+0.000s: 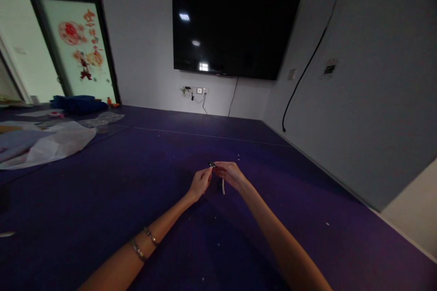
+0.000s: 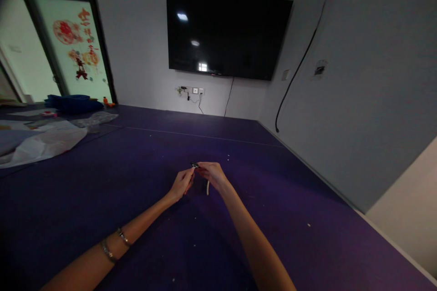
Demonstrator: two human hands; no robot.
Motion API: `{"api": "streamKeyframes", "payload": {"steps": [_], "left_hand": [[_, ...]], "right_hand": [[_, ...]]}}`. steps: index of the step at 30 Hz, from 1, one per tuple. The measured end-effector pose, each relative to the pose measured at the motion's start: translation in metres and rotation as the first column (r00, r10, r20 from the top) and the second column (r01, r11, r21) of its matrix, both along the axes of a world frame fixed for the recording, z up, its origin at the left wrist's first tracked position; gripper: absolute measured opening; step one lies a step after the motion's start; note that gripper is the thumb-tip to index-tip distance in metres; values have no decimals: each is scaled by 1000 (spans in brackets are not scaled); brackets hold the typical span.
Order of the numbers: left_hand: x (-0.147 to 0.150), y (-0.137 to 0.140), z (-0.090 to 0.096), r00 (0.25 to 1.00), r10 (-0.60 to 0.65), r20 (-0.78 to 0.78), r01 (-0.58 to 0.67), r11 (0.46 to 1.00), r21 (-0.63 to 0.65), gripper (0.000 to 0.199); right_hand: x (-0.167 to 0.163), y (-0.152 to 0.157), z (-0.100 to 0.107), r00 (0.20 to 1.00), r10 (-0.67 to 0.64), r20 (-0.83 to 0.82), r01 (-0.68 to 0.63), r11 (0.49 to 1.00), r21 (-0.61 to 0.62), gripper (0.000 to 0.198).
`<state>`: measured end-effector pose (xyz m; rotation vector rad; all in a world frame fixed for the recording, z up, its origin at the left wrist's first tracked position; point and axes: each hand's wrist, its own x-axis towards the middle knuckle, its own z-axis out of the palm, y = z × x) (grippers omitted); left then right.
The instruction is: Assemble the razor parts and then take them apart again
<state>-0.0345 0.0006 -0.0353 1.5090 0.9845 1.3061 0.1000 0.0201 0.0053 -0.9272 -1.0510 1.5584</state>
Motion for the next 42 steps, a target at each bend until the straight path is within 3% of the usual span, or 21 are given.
{"api": "streamKeyframes", "payload": {"steps": [10, 26, 31, 34, 37, 39, 42], "left_hand": [[0, 3, -4, 998, 5, -65, -3, 1000, 28, 45], [-2, -3, 3, 999, 12, -39, -11, 999, 37, 44], [-6, 0, 6, 1000, 28, 7, -29, 999, 46, 46], [-8, 4, 6, 999, 22, 47, -24, 999, 43, 45], [-9, 10, 7, 992, 7, 128, -12, 999, 44, 45], [-9, 13, 9, 980, 2, 201, -10, 999, 35, 45], [-9, 15, 13, 958, 5, 286, -9, 1000, 11, 45]], "right_hand": [[1, 1, -6, 995, 55, -87, -54, 998, 19, 11], [2, -3, -2, 997, 30, -67, -24, 996, 84, 14], [9, 8, -10, 998, -28, -49, 32, 996, 81, 18], [12, 18, -19, 987, -140, 79, 121, 972, 201, 18], [11, 24, -28, 873, -314, 374, 140, 894, 425, 16], [7, 26, -32, 728, -402, 555, 56, 843, 536, 19], [-4, 24, -33, 492, -467, 735, -123, 798, 590, 25]]}}
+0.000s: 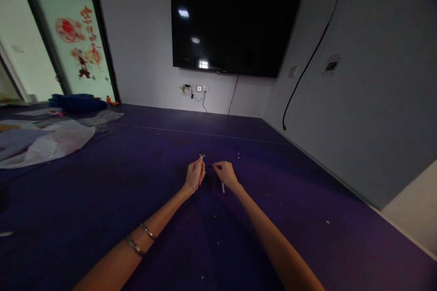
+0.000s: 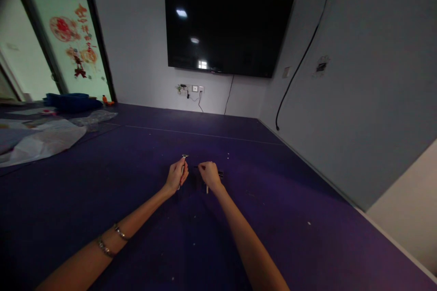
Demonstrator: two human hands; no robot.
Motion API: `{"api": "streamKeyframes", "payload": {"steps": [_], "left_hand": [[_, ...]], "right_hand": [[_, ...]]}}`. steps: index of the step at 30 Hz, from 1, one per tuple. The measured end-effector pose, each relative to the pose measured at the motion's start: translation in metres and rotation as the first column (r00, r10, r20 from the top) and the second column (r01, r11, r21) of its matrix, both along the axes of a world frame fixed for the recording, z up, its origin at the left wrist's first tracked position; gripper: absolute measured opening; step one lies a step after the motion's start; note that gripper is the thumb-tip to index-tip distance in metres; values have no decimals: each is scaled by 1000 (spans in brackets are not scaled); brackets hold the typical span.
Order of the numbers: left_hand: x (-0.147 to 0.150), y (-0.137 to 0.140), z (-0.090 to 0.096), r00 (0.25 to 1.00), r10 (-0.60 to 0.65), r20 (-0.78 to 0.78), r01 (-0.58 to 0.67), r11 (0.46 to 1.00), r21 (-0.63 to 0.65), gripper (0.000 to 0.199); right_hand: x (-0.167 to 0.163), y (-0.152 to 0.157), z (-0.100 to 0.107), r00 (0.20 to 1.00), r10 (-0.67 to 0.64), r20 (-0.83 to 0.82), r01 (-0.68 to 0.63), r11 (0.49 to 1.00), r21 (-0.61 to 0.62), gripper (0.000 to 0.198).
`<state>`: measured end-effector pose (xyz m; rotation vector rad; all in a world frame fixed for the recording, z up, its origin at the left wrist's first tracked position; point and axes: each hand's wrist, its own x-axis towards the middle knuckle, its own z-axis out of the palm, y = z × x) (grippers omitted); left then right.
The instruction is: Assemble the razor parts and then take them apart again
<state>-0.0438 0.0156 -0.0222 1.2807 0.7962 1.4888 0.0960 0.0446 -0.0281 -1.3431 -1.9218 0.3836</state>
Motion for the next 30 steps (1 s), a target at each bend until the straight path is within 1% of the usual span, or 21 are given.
{"api": "streamKeyframes", "payload": {"steps": [2, 5, 7, 9, 12, 16, 17, 19, 21, 23, 26, 30], "left_hand": [[0, 0, 2, 1000, -1, 19, 1, 1000, -7, 45], [1, 0, 2, 1000, 6, 20, -6, 1000, -10, 45], [1, 0, 2, 1000, 10, 18, -10, 1000, -11, 45], [1, 0, 1, 1000, 14, 13, -14, 1000, -13, 45], [2, 1, -1, 1000, 18, 4, -18, 1000, -14, 45], [2, 2, -3, 1000, 8, -7, -8, 1000, -11, 45], [2, 2, -4, 1000, 7, -11, -7, 1000, -12, 45], [2, 2, -4, 1000, 6, -16, -6, 1000, -15, 44], [2, 1, -3, 1000, 3, -17, -3, 1000, -23, 44], [2, 0, -3, 1000, -8, -16, 7, 999, -32, 43], [3, -1, -3, 999, -18, -28, 17, 999, -27, 43], [4, -1, -6, 998, -12, -67, 10, 999, -33, 43]], "right_hand": [[-7, -1, 1, 980, -18, 198, 10, 999, 42, 28], [-15, -3, 2, 903, -45, 427, 10, 996, 84, 28], [-18, -4, 1, 843, -54, 534, 5, 996, 93, 28], [-19, -6, -1, 798, -59, 600, -1, 995, 99, 27], [-18, -11, -2, 772, -50, 634, -9, 996, 91, 24], [-13, -17, 6, 792, -38, 610, -10, 997, 75, 26], [-10, -19, 8, 802, -52, 596, 7, 997, 78, 28], [-4, -21, 13, 816, -116, 566, 85, 993, 80, 29], [3, -24, 16, 814, -191, 548, 191, 980, 58, 30], [8, -27, 16, 803, -231, 550, 264, 964, 20, 33], [10, -33, 11, 786, -240, 570, 312, 950, -31, 40], [6, -39, 4, 781, -217, 586, 331, 939, -94, 50]]}}
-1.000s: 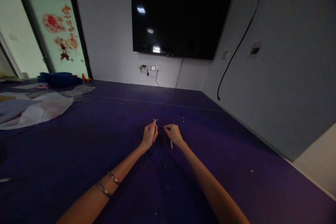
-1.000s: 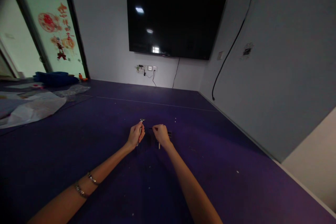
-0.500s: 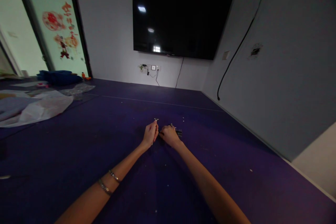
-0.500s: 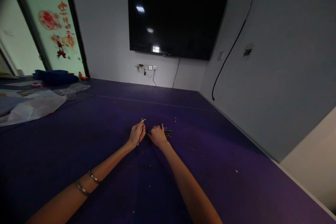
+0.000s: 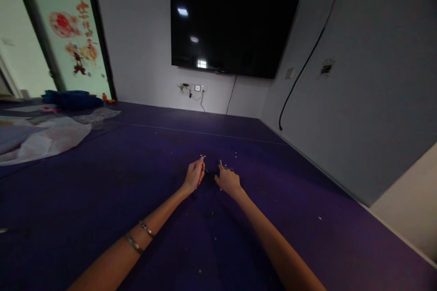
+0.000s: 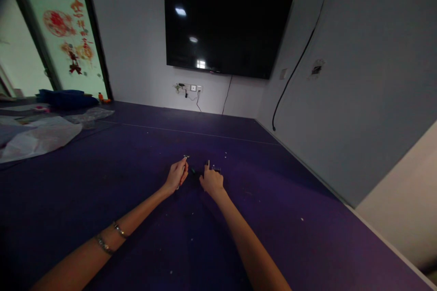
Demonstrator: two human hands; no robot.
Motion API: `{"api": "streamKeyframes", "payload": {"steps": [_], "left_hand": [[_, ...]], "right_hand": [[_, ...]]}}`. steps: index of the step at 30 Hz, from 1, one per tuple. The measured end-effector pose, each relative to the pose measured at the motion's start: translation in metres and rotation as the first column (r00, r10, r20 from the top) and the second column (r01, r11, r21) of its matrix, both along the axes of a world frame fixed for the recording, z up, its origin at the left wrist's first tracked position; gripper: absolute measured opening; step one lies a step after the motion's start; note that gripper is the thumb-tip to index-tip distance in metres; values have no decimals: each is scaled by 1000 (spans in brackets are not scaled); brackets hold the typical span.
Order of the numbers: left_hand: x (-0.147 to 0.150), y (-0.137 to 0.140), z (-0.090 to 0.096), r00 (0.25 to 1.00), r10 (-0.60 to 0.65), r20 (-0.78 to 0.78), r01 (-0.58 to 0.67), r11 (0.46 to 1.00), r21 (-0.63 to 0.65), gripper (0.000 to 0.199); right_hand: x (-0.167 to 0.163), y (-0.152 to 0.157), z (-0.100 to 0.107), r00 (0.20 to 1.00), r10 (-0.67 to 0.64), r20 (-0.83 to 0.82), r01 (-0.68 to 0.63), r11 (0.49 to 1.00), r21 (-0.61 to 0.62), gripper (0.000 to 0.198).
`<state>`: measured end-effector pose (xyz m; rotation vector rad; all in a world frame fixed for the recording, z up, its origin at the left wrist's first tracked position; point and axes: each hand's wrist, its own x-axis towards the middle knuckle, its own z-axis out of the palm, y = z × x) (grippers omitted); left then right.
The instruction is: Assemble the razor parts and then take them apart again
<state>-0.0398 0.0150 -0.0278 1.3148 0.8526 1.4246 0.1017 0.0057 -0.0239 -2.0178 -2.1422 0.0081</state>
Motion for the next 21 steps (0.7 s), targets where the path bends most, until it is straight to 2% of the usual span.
{"api": "streamKeyframes", "payload": {"steps": [7, 12, 17, 21], "left_hand": [[0, -6, 3, 999, 1, -45, -1, 1000, -9, 38], [-2, -12, 7, 998, 9, -68, -8, 1000, 17, 32], [-4, -13, 13, 997, -33, -76, 36, 999, 31, 32], [0, -10, 18, 986, -143, -86, 144, 990, 5, 29]], "right_hand": [[0, 0, -4, 1000, 10, -6, -10, 1000, -24, 48], [11, 0, 4, 998, -7, -67, 7, 1000, -5, 45], [42, 9, 14, 971, 47, -235, -30, 997, 76, 44], [75, 16, 20, 893, 116, -435, -53, 986, 155, 39]]}}
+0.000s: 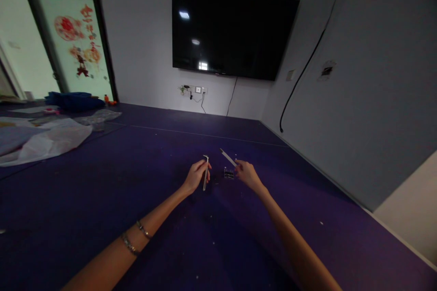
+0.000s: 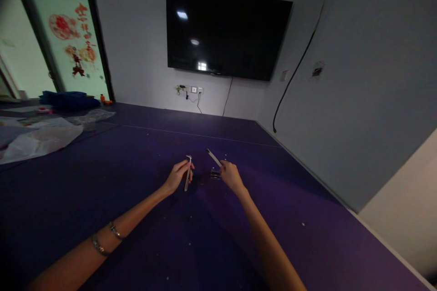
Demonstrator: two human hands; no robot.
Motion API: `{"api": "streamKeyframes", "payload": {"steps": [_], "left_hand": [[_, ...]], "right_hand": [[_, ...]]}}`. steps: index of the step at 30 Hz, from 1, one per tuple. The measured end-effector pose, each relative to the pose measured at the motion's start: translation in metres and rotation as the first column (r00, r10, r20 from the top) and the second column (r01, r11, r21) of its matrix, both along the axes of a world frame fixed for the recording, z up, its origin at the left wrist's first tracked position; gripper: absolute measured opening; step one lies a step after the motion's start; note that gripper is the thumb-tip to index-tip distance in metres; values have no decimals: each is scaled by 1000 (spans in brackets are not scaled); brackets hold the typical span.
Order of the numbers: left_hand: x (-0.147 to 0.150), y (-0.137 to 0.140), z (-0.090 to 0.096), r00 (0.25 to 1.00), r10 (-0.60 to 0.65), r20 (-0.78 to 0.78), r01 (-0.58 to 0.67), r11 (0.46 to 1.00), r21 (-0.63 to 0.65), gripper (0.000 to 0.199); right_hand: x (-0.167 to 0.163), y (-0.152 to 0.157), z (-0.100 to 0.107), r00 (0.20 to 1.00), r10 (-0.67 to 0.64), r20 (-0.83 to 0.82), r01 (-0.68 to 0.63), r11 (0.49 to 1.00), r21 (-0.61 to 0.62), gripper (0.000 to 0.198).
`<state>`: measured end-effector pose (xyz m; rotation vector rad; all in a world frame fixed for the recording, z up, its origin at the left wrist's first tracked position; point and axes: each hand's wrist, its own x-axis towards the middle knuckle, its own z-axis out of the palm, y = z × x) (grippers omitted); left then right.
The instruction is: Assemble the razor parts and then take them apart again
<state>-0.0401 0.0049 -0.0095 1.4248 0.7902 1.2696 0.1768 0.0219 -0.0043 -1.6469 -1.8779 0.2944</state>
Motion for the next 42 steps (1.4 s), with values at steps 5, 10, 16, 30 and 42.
{"api": "streamKeyframes", "payload": {"steps": [5, 10, 16, 30, 42], "left_hand": [[9, 10, 9, 998, 24, -65, -17, 994, 107, 26], [18, 19, 15, 993, 79, -87, -65, 986, 156, 21], [19, 18, 15, 979, 162, -125, -129, 963, 238, 24], [15, 2, 21, 929, 183, -322, -58, 931, 359, 19], [13, -1, 16, 928, 170, -333, -58, 946, 320, 21]], "right_hand": [[32, -5, 19, 982, 38, -185, -26, 998, 64, 36], [46, -15, 44, 937, 177, -300, -154, 983, 98, 35], [54, -29, 63, 906, 293, -306, -279, 956, 89, 39], [42, -47, 81, 886, 401, -234, -395, 916, 73, 25], [37, -51, 86, 891, 402, -212, -387, 916, 108, 23]]}}
